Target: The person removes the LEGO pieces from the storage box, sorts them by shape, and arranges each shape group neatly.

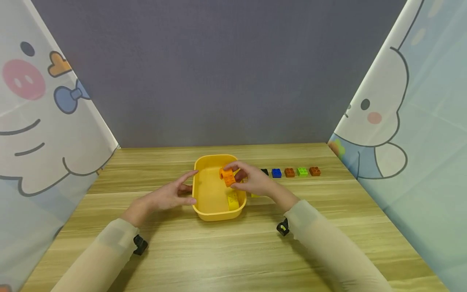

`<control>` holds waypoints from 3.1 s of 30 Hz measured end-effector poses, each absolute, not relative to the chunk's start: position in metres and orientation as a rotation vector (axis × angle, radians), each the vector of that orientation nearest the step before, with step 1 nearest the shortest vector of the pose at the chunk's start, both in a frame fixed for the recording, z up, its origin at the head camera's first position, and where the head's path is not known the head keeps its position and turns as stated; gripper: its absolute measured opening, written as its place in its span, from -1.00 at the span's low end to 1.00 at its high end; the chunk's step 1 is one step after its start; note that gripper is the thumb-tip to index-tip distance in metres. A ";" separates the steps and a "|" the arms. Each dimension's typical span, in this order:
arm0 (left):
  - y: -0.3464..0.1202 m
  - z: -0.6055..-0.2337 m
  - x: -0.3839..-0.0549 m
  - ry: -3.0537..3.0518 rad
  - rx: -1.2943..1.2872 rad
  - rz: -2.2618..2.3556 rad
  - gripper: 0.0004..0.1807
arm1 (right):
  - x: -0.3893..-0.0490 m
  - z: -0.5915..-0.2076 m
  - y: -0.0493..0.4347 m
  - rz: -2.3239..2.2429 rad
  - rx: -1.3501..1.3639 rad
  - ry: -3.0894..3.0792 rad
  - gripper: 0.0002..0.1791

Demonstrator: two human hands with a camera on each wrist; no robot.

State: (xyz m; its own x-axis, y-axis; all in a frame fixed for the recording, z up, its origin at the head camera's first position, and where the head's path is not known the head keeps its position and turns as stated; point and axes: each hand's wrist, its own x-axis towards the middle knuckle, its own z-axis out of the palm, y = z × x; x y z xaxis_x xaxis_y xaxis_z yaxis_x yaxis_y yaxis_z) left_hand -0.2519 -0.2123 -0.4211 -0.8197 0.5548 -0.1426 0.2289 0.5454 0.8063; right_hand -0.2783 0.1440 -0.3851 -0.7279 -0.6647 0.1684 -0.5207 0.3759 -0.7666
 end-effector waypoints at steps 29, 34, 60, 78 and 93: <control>-0.213 -0.421 -0.252 2.397 0.646 1.174 0.17 | -0.271 -0.400 0.297 -1.357 -0.669 2.633 -0.31; -0.212 -0.421 -0.251 2.398 0.633 1.177 0.17 | -0.271 -0.406 0.309 -1.221 -0.618 2.704 -0.32; -0.211 -0.421 -0.250 2.426 0.603 1.157 0.16 | -0.282 -0.414 0.313 -0.896 -0.657 2.646 -0.35; -0.212 -0.419 -0.250 2.423 0.625 1.150 0.17 | -0.287 -0.421 0.310 -0.827 -0.677 2.643 -0.38; -0.211 -0.419 -0.250 2.409 0.621 1.164 0.17 | -0.284 -0.420 0.311 -0.865 -0.674 2.642 -0.39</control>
